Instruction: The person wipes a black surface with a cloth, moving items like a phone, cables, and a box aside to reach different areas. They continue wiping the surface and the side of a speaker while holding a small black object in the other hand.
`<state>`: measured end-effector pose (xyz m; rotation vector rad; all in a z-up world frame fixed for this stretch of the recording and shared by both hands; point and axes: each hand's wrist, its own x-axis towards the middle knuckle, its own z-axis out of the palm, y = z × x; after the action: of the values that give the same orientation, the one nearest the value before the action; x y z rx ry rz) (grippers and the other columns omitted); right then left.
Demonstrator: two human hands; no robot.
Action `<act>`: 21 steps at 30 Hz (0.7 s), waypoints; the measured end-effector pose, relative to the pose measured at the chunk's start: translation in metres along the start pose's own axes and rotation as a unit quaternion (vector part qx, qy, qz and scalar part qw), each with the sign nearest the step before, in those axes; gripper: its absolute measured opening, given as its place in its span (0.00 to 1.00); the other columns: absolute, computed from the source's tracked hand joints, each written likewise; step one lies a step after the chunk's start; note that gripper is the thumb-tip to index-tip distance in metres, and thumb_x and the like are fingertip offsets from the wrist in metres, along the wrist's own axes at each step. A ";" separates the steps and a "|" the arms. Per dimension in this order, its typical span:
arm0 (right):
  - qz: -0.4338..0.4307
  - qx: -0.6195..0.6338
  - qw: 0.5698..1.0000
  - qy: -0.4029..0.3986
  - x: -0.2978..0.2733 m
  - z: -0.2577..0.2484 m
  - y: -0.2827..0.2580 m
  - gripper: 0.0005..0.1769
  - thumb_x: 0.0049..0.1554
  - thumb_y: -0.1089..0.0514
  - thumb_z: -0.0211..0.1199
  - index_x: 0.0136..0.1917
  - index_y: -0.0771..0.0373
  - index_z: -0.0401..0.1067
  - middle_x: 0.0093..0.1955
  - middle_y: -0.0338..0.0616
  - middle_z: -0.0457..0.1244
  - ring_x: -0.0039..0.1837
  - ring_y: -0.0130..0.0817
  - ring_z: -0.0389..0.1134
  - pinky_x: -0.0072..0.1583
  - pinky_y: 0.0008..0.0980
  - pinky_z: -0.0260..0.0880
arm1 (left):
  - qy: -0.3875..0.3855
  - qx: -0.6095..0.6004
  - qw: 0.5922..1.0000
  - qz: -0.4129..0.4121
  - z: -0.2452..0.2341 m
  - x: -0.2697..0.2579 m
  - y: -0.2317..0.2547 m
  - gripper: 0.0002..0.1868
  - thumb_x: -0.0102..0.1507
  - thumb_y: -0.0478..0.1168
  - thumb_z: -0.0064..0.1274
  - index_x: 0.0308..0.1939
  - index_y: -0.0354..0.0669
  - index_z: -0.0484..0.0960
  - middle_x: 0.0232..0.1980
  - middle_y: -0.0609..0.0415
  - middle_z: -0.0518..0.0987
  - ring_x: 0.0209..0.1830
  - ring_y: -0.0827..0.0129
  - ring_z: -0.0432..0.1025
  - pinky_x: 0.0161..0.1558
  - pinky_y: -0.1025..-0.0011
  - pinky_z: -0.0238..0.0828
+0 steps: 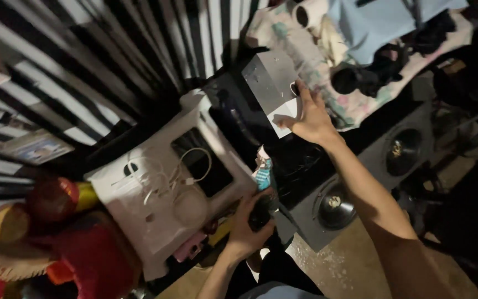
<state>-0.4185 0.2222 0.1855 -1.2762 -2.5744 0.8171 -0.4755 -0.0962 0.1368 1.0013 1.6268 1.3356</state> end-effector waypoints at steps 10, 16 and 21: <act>-0.145 0.007 0.989 0.008 -0.012 -0.039 0.003 0.65 0.46 0.44 0.78 0.84 0.71 0.47 0.77 0.68 0.56 0.77 0.65 0.53 0.77 0.54 0.46 | -0.014 -0.023 0.998 0.048 0.023 0.004 0.020 0.39 0.56 0.43 0.63 0.72 0.48 0.72 0.78 0.41 0.63 0.78 0.48 0.60 0.75 0.55 0.57; -0.142 -0.002 0.988 -0.066 -0.035 -0.026 -0.077 0.69 0.44 0.44 0.78 0.84 0.75 0.44 0.77 0.70 0.54 0.79 0.66 0.50 0.76 0.56 0.50 | -0.008 -0.050 0.998 0.039 0.033 -0.018 0.003 0.39 0.57 0.45 0.63 0.73 0.49 0.71 0.79 0.40 0.62 0.80 0.47 0.59 0.76 0.53 0.57; -0.214 -0.004 0.967 -0.139 -0.057 0.003 -0.135 0.71 0.43 0.47 0.78 0.87 0.73 0.43 0.76 0.73 0.49 0.78 0.64 0.49 0.72 0.57 0.56 | 0.001 -0.044 0.999 0.010 0.037 -0.045 -0.008 0.43 0.54 0.48 0.63 0.74 0.49 0.71 0.80 0.38 0.61 0.80 0.45 0.57 0.76 0.52 0.56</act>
<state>-0.4766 0.1109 0.2608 -0.5928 -2.9124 0.9438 -0.4256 -0.1251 0.1275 0.9650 1.5487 1.4092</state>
